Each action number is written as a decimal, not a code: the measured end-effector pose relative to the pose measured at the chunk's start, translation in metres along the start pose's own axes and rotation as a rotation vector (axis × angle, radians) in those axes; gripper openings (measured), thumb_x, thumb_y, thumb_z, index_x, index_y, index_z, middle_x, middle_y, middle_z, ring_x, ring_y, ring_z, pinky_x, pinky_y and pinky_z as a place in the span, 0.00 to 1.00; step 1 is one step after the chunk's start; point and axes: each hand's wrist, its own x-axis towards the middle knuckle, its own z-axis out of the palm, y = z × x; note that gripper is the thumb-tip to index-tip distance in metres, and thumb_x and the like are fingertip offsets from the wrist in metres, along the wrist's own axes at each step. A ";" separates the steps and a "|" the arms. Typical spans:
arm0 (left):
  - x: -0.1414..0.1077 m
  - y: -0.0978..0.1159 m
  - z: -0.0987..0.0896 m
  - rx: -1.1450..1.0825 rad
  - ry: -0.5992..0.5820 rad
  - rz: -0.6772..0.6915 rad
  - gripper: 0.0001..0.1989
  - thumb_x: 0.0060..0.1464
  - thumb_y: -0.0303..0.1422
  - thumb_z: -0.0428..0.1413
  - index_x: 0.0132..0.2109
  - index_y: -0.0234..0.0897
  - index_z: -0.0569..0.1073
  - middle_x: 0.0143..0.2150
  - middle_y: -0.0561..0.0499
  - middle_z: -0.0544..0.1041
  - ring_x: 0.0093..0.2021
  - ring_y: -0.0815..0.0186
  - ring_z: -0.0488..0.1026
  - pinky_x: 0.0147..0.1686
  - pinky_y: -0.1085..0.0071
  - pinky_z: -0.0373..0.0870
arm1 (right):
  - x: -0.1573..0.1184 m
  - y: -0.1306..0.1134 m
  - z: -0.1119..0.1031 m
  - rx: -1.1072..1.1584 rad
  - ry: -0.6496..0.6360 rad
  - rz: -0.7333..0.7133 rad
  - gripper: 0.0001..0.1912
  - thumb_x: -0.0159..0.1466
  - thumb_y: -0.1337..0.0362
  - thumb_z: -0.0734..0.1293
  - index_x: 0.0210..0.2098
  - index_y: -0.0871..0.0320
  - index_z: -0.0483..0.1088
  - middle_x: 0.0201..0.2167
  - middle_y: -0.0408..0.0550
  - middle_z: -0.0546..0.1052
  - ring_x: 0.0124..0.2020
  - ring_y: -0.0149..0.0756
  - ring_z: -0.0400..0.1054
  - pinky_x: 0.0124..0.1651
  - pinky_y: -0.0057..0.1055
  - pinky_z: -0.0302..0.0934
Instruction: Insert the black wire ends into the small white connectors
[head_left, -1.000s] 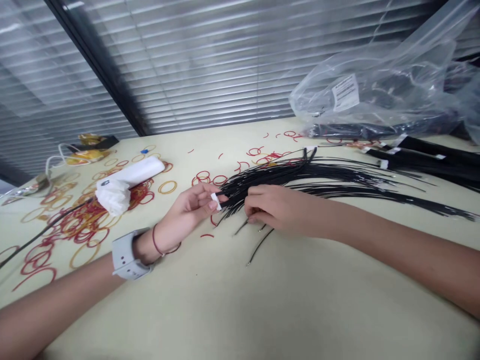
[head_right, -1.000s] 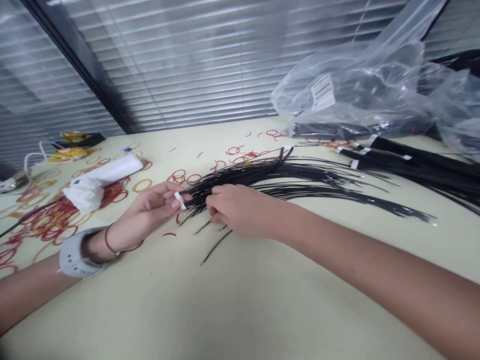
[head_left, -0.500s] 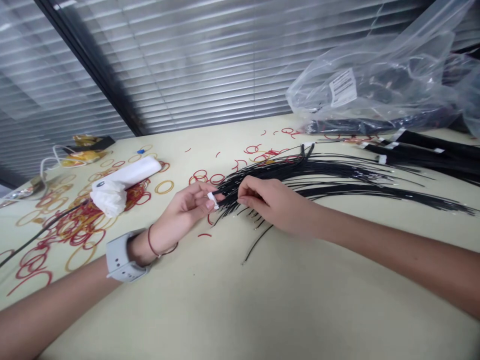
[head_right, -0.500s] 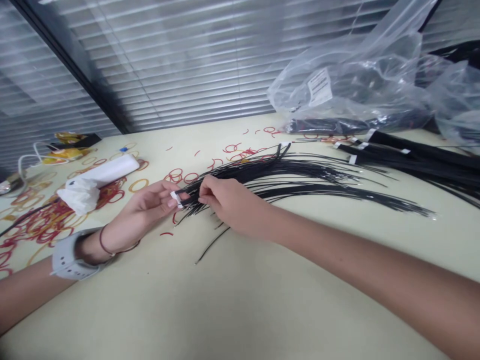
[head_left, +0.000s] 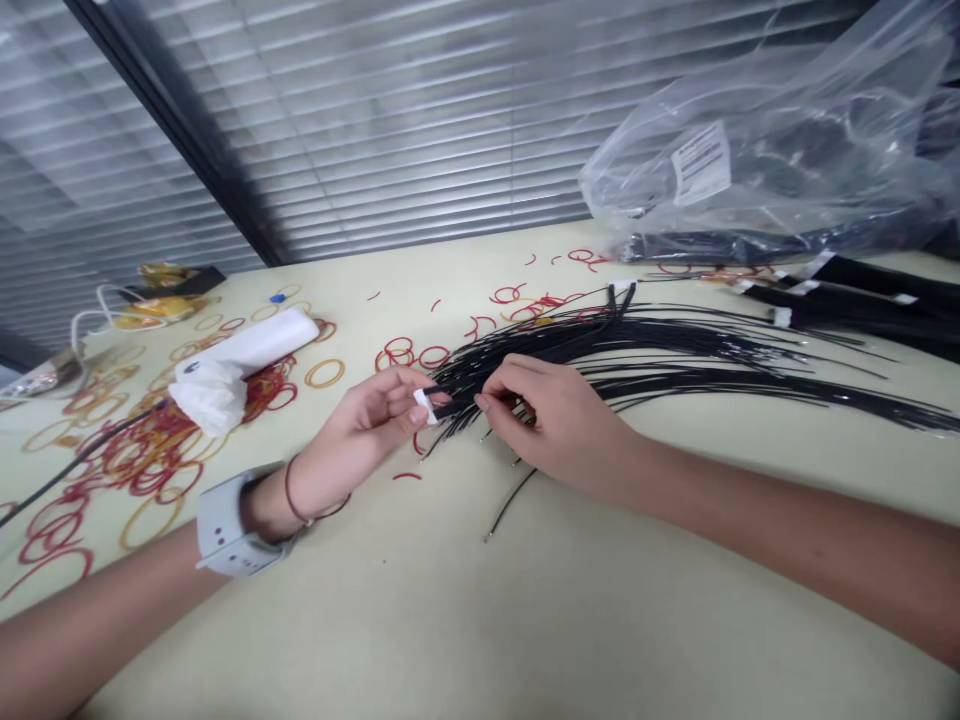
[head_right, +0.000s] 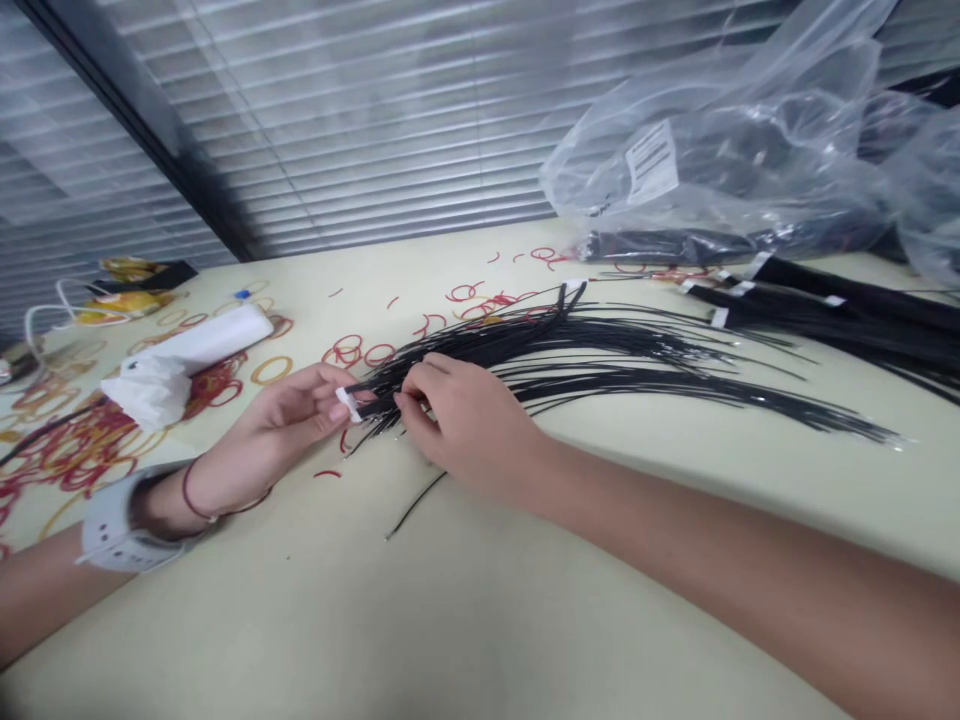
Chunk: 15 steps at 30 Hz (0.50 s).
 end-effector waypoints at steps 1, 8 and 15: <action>0.000 0.000 0.000 -0.001 0.005 -0.003 0.08 0.48 0.27 0.55 0.37 0.36 0.66 0.34 0.49 0.74 0.39 0.69 0.70 0.34 0.79 0.65 | 0.000 0.000 0.000 -0.005 -0.002 -0.004 0.08 0.60 0.67 0.57 0.27 0.62 0.63 0.25 0.43 0.64 0.26 0.25 0.55 0.28 0.24 0.49; 0.000 -0.002 0.000 0.023 0.006 0.019 0.09 0.48 0.28 0.56 0.39 0.36 0.67 0.36 0.48 0.74 0.42 0.68 0.70 0.38 0.77 0.65 | 0.000 -0.001 0.001 0.000 -0.015 -0.041 0.08 0.59 0.67 0.57 0.27 0.63 0.64 0.25 0.44 0.65 0.25 0.25 0.56 0.28 0.25 0.48; 0.000 -0.001 0.000 0.025 0.002 0.028 0.09 0.49 0.28 0.55 0.40 0.35 0.67 0.36 0.48 0.74 0.38 0.69 0.70 0.36 0.77 0.65 | 0.000 0.000 0.000 0.003 -0.015 -0.046 0.08 0.59 0.67 0.57 0.27 0.63 0.64 0.25 0.44 0.66 0.24 0.25 0.55 0.28 0.25 0.48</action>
